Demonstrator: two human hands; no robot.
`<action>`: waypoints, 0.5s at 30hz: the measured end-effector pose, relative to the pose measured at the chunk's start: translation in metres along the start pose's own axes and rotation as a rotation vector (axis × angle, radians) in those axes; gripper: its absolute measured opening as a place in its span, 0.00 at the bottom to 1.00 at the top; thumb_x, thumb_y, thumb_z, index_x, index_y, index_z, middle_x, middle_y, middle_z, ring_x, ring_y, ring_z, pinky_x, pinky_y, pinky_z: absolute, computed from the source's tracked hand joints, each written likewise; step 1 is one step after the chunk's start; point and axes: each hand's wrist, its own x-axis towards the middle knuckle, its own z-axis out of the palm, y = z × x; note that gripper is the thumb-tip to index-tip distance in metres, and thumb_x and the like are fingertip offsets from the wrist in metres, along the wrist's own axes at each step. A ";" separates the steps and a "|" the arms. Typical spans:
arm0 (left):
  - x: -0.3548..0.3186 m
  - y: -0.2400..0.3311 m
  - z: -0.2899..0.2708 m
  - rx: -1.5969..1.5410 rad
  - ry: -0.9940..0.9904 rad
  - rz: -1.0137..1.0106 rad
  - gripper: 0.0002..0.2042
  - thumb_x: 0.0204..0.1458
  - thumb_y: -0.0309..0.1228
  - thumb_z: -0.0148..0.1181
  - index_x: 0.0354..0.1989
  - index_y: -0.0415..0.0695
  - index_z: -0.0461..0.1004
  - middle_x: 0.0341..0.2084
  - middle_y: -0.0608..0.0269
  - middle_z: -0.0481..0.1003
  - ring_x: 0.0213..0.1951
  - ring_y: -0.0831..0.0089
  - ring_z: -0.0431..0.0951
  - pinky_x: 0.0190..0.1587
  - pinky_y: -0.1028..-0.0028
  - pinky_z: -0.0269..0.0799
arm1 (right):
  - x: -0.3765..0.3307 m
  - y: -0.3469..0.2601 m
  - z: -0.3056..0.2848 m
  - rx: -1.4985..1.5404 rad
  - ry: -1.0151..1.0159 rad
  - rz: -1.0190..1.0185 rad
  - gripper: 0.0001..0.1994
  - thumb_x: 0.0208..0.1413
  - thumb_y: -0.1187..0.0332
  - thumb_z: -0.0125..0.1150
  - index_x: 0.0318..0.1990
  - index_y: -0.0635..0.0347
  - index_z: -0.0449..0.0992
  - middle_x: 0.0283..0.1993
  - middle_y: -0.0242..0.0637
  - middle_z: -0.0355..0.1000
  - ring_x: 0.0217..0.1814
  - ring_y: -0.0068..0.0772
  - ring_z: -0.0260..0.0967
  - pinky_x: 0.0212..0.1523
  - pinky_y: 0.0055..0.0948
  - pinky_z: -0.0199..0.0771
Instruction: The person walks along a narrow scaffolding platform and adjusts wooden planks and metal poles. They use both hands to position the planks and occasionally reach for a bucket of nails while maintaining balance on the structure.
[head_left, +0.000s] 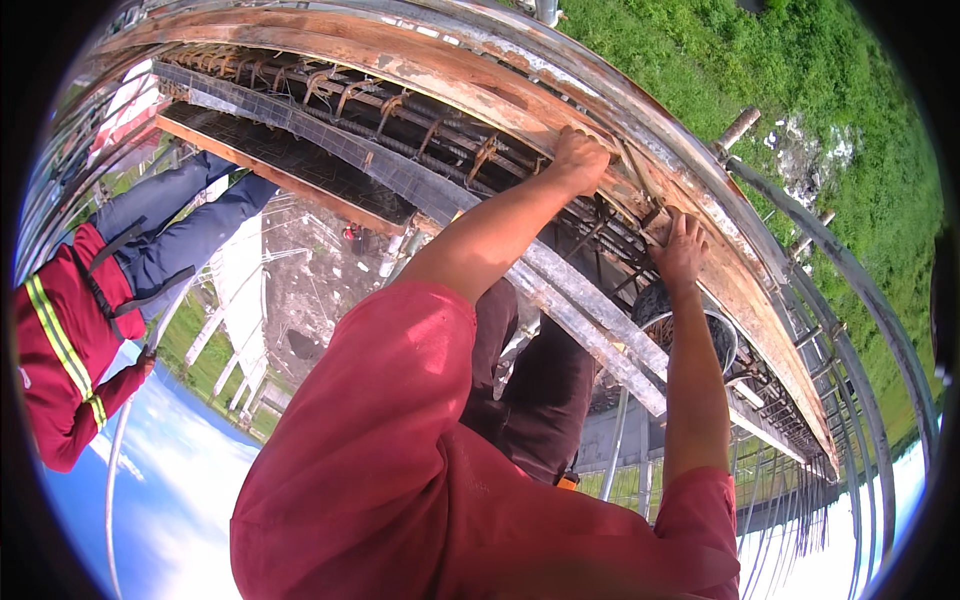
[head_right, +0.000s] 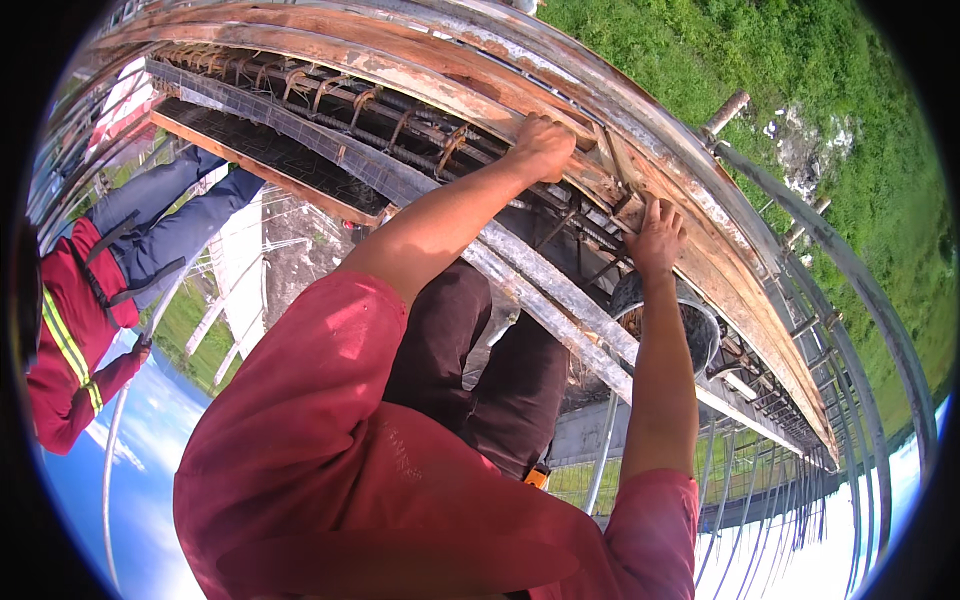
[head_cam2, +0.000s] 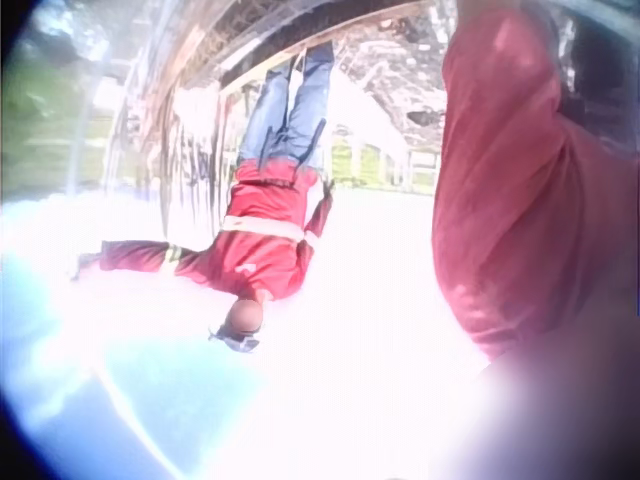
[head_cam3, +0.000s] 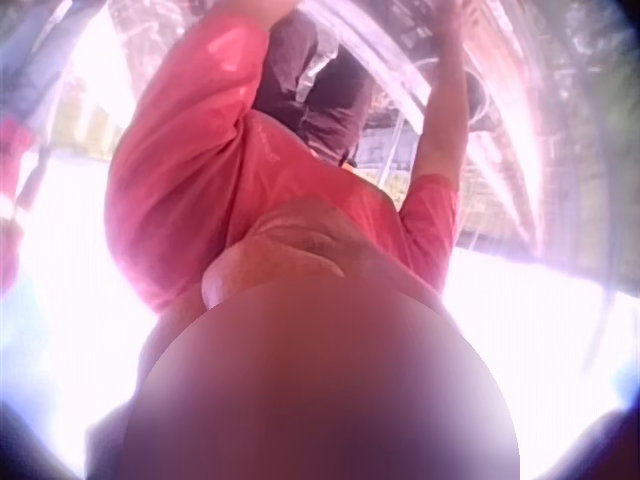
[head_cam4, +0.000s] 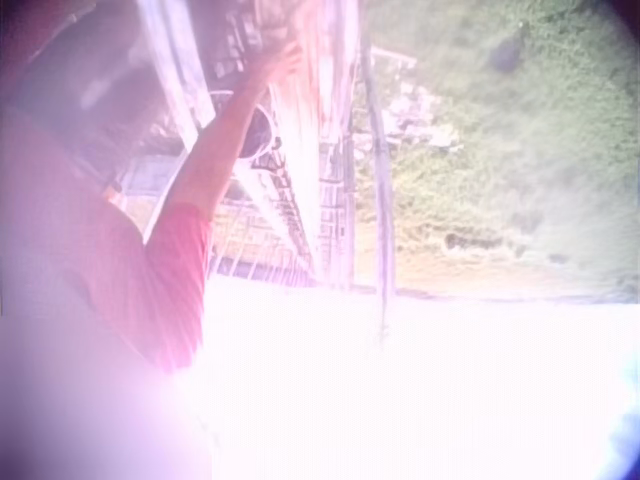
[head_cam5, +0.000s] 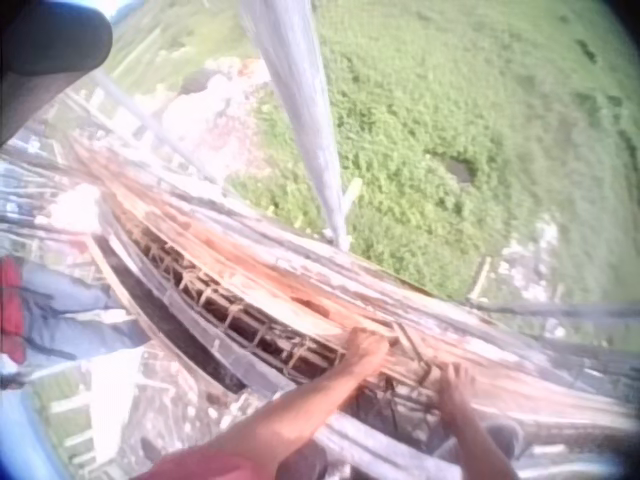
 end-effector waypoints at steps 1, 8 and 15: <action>0.000 0.000 0.000 0.005 0.010 -0.001 0.10 0.42 0.29 0.69 0.36 0.47 0.85 0.36 0.57 0.85 0.47 0.60 0.83 0.54 0.58 0.72 | 0.000 0.001 0.000 0.034 -0.009 -0.005 0.45 0.36 0.67 0.80 0.67 0.37 0.65 0.64 0.42 0.64 0.69 0.54 0.60 0.62 0.60 0.64; -0.002 -0.002 0.007 0.006 0.071 0.006 0.08 0.41 0.31 0.70 0.32 0.47 0.85 0.34 0.56 0.84 0.44 0.60 0.84 0.58 0.51 0.69 | 0.000 -0.005 -0.012 0.041 -0.037 0.001 0.47 0.35 0.65 0.83 0.67 0.38 0.65 0.66 0.40 0.64 0.71 0.52 0.59 0.65 0.59 0.62; 0.000 -0.001 0.007 -0.029 0.037 -0.019 0.05 0.39 0.29 0.70 0.27 0.47 0.85 0.30 0.53 0.83 0.42 0.58 0.84 0.65 0.47 0.63 | -0.003 -0.005 -0.014 0.077 -0.016 -0.024 0.47 0.34 0.66 0.83 0.67 0.37 0.65 0.65 0.39 0.65 0.68 0.51 0.62 0.63 0.59 0.63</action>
